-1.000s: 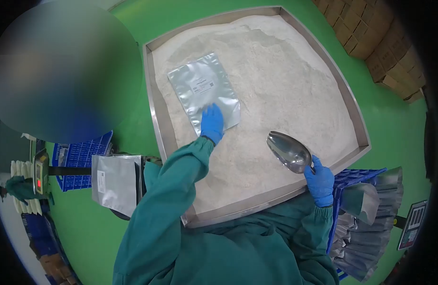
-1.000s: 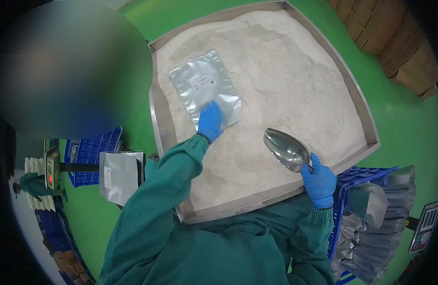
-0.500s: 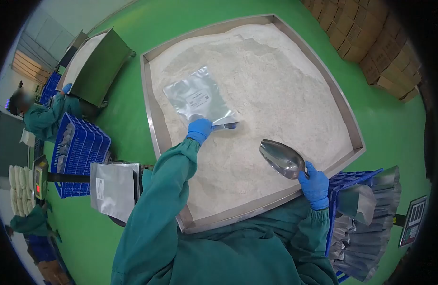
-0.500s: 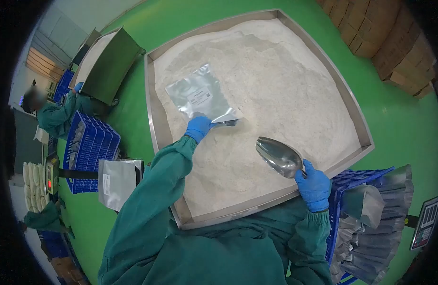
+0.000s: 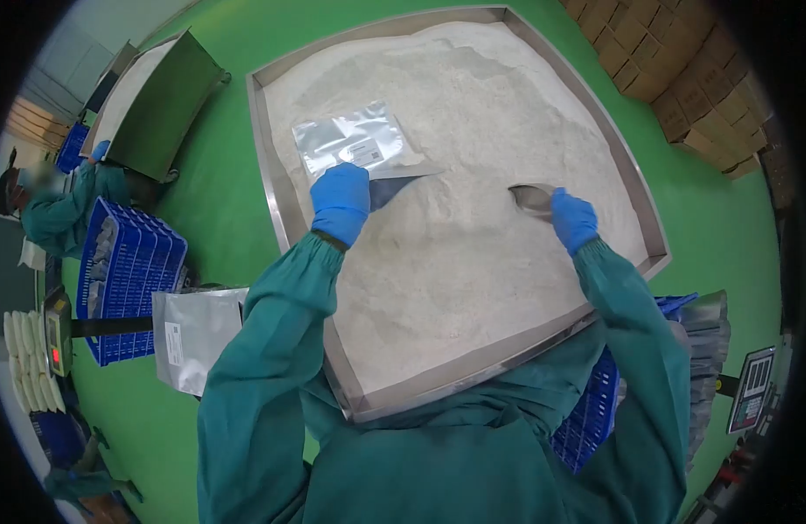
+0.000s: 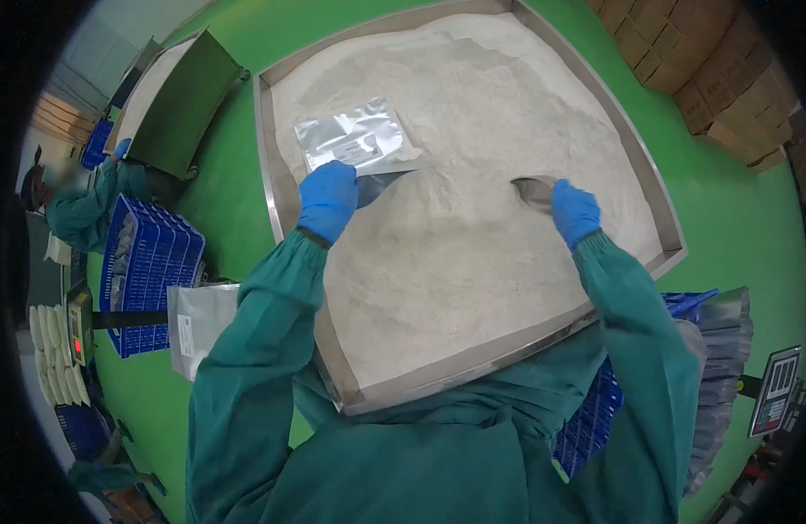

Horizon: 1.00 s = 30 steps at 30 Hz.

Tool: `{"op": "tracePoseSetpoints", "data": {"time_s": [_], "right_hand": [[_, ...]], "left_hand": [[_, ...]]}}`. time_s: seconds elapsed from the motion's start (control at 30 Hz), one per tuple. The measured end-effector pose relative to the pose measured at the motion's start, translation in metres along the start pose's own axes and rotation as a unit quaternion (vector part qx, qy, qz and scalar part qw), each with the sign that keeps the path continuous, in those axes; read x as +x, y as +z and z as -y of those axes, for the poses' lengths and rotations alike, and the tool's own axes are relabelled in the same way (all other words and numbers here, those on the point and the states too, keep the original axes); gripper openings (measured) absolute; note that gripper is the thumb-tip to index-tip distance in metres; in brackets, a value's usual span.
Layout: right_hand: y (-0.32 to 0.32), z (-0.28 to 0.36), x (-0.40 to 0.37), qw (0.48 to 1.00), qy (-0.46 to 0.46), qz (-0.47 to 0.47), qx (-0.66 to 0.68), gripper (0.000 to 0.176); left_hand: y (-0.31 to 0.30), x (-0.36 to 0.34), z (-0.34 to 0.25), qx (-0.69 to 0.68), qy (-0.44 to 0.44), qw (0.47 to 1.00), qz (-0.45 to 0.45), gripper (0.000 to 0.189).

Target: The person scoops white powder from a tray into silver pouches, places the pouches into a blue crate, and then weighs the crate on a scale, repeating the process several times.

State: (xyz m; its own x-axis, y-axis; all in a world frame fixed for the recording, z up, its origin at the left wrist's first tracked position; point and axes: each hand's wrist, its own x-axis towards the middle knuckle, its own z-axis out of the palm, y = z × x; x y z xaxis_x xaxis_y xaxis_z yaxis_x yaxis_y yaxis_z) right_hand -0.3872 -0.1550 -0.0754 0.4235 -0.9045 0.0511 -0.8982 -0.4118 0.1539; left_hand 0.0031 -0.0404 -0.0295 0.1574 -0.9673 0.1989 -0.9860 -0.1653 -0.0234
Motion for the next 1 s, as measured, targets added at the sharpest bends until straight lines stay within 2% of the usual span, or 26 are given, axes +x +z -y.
{"op": "tracePoseSetpoints", "data": {"time_s": [0.07,0.13,0.2,0.27,0.4,0.47,0.57,0.6,0.67,0.7,0.77,0.87,0.9,0.97,1.0], "right_hand": [[0.027,0.036,0.015,0.987,-0.098,0.12,0.029,0.014],[0.082,0.075,0.019,0.954,-0.199,0.204,0.088,0.019],[0.119,0.113,0.002,0.93,-0.234,0.241,0.151,0.018],[0.116,0.149,-0.017,0.929,-0.167,0.271,0.192,0.023],[0.07,0.152,-0.035,0.899,-0.149,0.343,0.23,0.025],[0.032,0.131,-0.042,0.896,-0.148,0.336,0.249,0.026],[-0.062,0.108,-0.054,0.897,-0.116,0.28,0.323,0.021],[-0.081,0.099,-0.057,0.903,-0.129,0.279,0.302,0.021],[-0.117,0.076,-0.055,0.895,-0.176,0.236,0.334,0.021],[-0.136,0.07,-0.047,0.899,-0.191,0.233,0.319,0.021],[-0.17,0.065,-0.038,0.926,-0.197,0.239,0.218,0.02],[-0.184,0.089,-0.013,0.954,-0.204,0.203,0.087,0.02],[-0.187,0.106,-0.008,0.954,-0.206,0.198,0.089,0.02],[-0.192,0.151,-0.003,0.944,-0.289,0.143,-0.076,0.02],[-0.204,0.164,-0.004,0.944,-0.293,0.137,-0.073,0.02]], "left_hand": [[-0.031,-0.006,0.008,0.008,0.028,1.0,-0.01,0.011],[-0.046,-0.013,0.016,-0.002,0.045,0.998,0.033,0.01],[-0.053,-0.019,0.019,0.001,0.043,0.997,0.059,0.011],[-0.055,-0.022,0.019,-0.002,0.033,0.996,0.084,0.013],[-0.062,-0.025,0.013,-0.023,0.002,0.997,0.078,0.016],[-0.059,-0.028,0.008,-0.04,-0.035,0.996,0.075,0.018],[-0.032,-0.032,-0.009,-0.152,-0.011,0.986,0.062,0.023],[-0.027,-0.034,-0.015,-0.209,0.011,0.976,0.06,0.026],[-0.004,-0.039,-0.029,-0.229,0.037,0.968,0.092,0.027],[0.004,-0.043,-0.035,-0.235,0.022,0.969,0.077,0.027],[0.006,-0.053,-0.051,-0.264,0.011,0.957,0.123,0.021],[-0.044,-0.064,-0.067,-0.298,-0.039,0.95,0.087,0.018],[-0.07,-0.07,-0.067,-0.316,-0.035,0.947,0.049,0.018],[-0.095,-0.067,-0.068,-0.317,-0.059,0.946,0.04,0.018],[-0.101,-0.065,-0.067,-0.323,-0.081,0.942,0.037,0.018]]}}
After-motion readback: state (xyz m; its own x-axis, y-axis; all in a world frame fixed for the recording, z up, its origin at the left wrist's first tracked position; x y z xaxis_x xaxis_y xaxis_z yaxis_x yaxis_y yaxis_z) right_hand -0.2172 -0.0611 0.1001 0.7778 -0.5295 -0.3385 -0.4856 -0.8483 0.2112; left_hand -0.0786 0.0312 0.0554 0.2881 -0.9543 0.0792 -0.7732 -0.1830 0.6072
